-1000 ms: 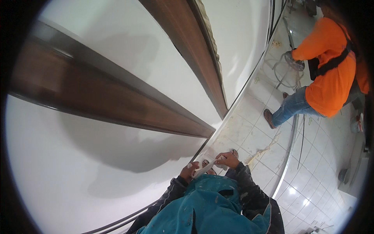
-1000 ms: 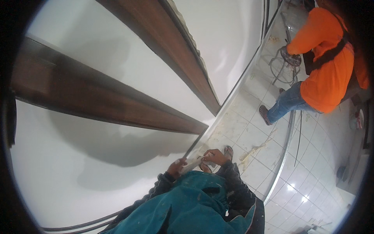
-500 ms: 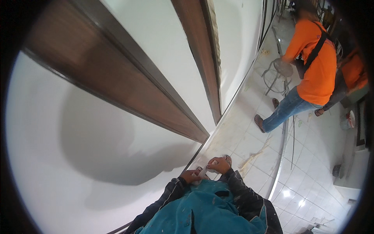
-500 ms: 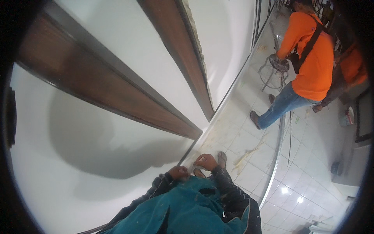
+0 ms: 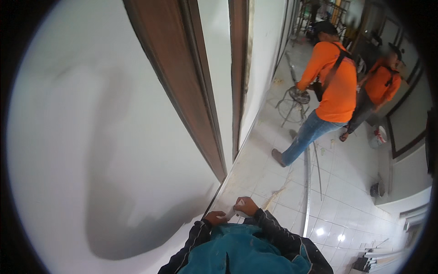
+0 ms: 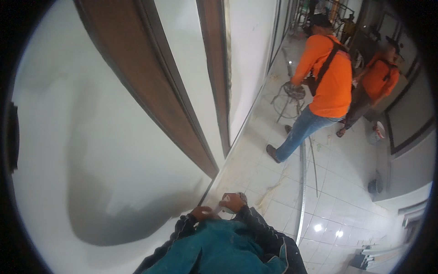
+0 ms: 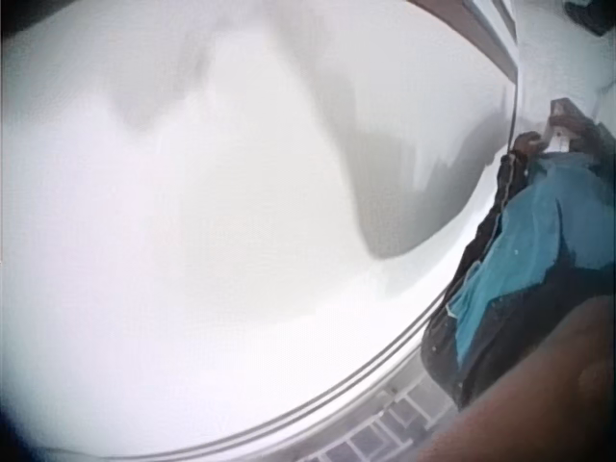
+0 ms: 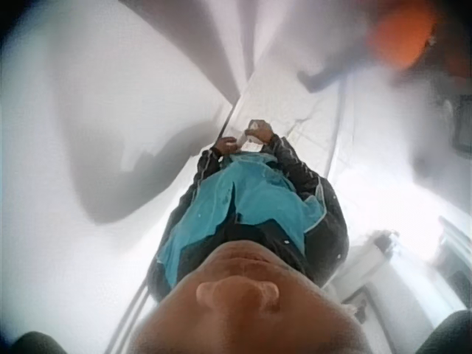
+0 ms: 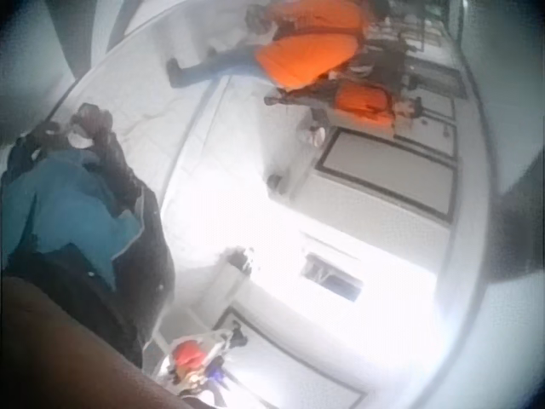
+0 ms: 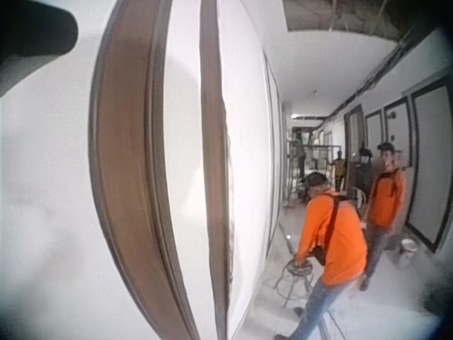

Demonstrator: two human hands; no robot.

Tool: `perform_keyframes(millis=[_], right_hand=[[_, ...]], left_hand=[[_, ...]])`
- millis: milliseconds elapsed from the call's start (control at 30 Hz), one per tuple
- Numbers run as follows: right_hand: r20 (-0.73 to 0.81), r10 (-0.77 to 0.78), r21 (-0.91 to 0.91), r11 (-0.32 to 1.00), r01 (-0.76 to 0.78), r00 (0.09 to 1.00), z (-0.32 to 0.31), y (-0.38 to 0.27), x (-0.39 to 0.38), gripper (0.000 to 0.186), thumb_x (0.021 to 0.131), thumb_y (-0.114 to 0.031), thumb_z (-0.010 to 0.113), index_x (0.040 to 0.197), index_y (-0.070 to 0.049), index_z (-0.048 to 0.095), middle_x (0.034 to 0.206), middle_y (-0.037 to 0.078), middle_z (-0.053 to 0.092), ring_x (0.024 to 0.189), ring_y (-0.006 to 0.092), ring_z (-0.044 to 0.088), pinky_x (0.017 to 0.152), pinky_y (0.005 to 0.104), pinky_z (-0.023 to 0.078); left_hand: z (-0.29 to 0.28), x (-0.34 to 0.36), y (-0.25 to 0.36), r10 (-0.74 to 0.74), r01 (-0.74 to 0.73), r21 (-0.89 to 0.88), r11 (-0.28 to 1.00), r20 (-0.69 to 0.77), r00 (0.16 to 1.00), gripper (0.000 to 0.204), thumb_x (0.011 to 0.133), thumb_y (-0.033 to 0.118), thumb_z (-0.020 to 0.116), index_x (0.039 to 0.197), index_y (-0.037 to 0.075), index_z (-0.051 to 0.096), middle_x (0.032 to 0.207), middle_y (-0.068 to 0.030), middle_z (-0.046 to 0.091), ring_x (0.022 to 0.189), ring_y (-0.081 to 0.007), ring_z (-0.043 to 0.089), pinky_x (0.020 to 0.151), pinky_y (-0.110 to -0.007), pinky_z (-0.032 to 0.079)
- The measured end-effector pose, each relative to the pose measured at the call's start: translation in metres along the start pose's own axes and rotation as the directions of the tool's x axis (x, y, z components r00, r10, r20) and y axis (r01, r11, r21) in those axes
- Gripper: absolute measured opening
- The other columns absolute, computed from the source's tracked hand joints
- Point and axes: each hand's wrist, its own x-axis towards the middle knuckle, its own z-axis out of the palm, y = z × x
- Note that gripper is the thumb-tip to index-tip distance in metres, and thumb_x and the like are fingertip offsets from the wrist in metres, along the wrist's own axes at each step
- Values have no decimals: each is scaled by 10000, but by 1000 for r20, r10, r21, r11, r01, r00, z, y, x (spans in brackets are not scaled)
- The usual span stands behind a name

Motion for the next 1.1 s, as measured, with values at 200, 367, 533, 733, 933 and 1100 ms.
perform_keyframes(millis=[200,367,533,733,933,1100], right_hand=[[-383,23,231,970,71,923,-5,-15,-39,237,829,-180,724,954,-4,625,809,126,696,746,159,647,695,338,519],[-442,388,702,711,42,809,-19,22,-80,199,936,-83,632,1108,-56,535,870,70,660,697,178,633,586,338,510],[-376,445,910,341,235,813,5,30,-99,245,1005,-276,565,1113,-57,563,938,86,631,845,205,633,736,360,530],[-149,195,959,-210,189,969,-25,35,-109,454,977,-622,427,1010,-182,533,677,17,490,456,174,432,403,337,344],[15,90,998,-67,-9,996,-18,10,-112,429,974,-573,457,1065,-168,562,689,18,518,482,152,429,394,294,296],[34,32,993,110,-37,999,-19,9,-132,388,946,-511,488,983,-141,601,770,29,566,516,143,499,417,294,360]], left_hand=[[27,12,-54,188,-199,242,950,68,980,484,879,502,639,1124,91,707,1017,-128,733,960,-279,692,882,-399,517],[46,-14,17,116,-115,-12,993,158,981,302,981,343,557,965,72,689,889,-137,685,879,-315,662,782,-421,535],[59,-28,3,148,-143,-59,988,94,985,429,990,436,557,956,32,697,845,-101,688,859,-220,645,789,-351,508],[73,-18,-48,188,-163,-221,962,98,977,423,1004,417,550,1005,23,704,901,-51,698,855,-151,628,812,-305,496],[81,-14,16,204,-163,-459,873,40,978,347,1008,182,552,1316,25,526,1181,-99,641,1110,-199,611,993,-343,454],[123,-13,85,483,-406,-404,819,104,870,332,1004,209,579,1272,17,541,1109,-74,637,1046,-172,612,940,-319,473]])
